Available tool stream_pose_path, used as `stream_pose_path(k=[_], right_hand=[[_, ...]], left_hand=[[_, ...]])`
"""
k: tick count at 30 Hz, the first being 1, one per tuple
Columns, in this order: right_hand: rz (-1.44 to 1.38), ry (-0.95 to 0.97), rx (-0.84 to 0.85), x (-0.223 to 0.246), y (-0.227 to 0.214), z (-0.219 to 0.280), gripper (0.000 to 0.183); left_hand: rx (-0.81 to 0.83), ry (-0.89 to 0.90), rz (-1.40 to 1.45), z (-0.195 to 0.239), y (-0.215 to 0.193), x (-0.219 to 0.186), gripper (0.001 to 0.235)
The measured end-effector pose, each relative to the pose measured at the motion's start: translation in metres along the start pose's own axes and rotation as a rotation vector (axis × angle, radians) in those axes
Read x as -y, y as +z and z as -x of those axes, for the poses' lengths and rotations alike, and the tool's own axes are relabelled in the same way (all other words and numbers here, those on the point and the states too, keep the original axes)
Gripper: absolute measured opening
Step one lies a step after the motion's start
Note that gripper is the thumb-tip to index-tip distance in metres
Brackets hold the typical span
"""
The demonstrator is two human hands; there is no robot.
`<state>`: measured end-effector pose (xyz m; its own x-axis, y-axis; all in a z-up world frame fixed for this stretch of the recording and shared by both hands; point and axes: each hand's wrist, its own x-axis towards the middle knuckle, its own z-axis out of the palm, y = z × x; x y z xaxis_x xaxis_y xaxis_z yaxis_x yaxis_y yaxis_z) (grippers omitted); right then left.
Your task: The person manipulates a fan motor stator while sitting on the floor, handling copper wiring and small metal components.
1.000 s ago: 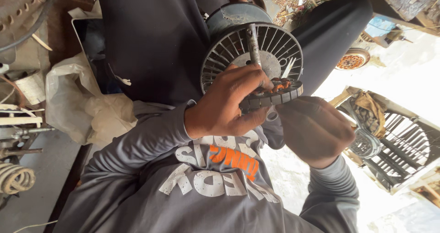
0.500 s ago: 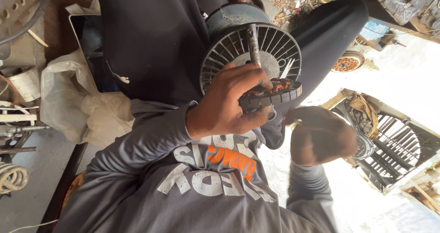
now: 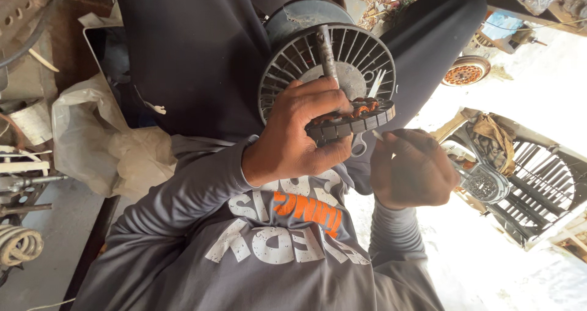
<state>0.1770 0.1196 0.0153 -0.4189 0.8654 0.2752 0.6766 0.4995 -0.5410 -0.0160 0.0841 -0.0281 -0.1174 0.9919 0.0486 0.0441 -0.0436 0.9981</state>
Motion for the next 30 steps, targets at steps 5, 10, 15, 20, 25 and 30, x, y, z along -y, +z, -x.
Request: stream_pose_path(k=[5, 10, 15, 20, 25, 30], right_hand=[[-0.034, -0.256, 0.067, -0.01, 0.006, -0.004, 0.021], [-0.193, -0.258, 0.046, -0.014, 0.013, -0.006, 0.024], [-0.321, -0.184, 0.058, -0.013, 0.015, -0.008, 0.023], [-0.214, -0.212, 0.047, -0.007, 0.013, -0.01, 0.022], [-0.145, -0.276, 0.086, -0.004, 0.011, -0.018, 0.022], [-0.081, -0.28, 0.13, 0.004, 0.005, -0.021, 0.025]], left_hand=[[-0.001, -0.025, 0.05, -0.001, 0.001, 0.001, 0.021], [0.023, -0.044, 0.037, 0.0, 0.0, 0.001, 0.021], [0.025, -0.037, 0.056, 0.001, 0.0, 0.003, 0.025], [0.029, -0.027, 0.05, 0.002, 0.001, 0.005, 0.023], [0.06, -0.048, 0.052, 0.003, 0.001, 0.007, 0.02], [0.065, -0.07, 0.083, 0.003, 0.0, 0.007, 0.023]])
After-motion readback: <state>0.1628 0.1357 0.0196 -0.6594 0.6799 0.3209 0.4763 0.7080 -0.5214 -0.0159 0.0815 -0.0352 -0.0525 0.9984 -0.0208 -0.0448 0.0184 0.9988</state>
